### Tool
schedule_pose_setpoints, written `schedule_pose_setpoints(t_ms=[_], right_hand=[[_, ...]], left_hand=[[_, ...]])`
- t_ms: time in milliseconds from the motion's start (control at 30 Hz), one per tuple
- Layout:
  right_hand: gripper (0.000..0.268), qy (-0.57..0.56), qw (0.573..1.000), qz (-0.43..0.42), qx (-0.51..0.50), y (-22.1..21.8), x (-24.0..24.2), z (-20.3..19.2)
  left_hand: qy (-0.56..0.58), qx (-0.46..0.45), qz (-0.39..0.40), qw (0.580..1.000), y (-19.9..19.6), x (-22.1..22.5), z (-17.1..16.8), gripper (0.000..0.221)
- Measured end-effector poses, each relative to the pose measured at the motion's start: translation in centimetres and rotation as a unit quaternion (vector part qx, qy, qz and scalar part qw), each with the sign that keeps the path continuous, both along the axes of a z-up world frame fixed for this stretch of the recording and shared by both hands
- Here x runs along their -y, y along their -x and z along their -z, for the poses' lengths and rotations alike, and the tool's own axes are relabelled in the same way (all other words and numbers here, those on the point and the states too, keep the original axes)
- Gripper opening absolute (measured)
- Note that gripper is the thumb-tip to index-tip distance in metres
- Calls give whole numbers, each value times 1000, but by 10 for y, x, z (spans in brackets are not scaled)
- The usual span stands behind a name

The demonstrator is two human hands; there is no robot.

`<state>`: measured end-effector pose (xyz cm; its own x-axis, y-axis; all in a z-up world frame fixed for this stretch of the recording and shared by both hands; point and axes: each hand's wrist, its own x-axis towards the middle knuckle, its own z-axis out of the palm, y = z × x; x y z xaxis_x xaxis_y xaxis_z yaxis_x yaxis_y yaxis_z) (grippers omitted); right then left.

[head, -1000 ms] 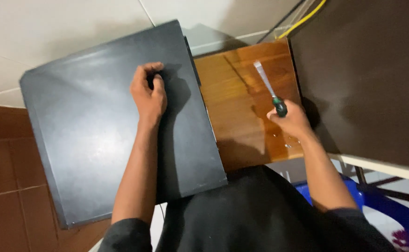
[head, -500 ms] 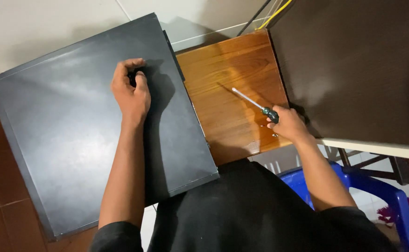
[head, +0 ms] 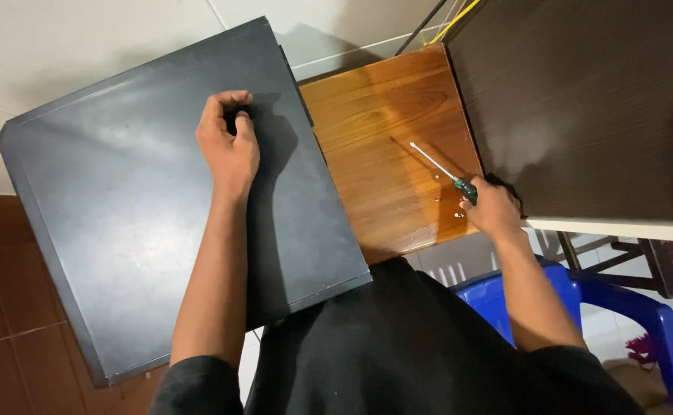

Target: The person places a side panel onto a computer case and uses a screwdriver to secure it with screws.

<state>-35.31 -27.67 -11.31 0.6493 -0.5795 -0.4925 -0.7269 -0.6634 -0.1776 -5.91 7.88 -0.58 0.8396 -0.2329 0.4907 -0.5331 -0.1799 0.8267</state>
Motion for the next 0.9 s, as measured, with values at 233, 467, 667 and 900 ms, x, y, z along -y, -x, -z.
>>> schedule_pose_setpoints(t_ms=[233,467,667,900], right_hand=[[41,3,1000,-8,8,-1,-10,-6],[41,-13,995,45,93,-4,-36,-6],[33,-536,692,216,432,3,-115,-69],[31,-735,563,195,322,-2,-176,-102]], left_hand=[[-8,-10,-14,1000,-1,0,3,34],[4,6,-1,1000,25,0,-17,31],[7,-65,219,973,143,14,-80,27],[-12,-151,286,946,191,-3,-70,22]])
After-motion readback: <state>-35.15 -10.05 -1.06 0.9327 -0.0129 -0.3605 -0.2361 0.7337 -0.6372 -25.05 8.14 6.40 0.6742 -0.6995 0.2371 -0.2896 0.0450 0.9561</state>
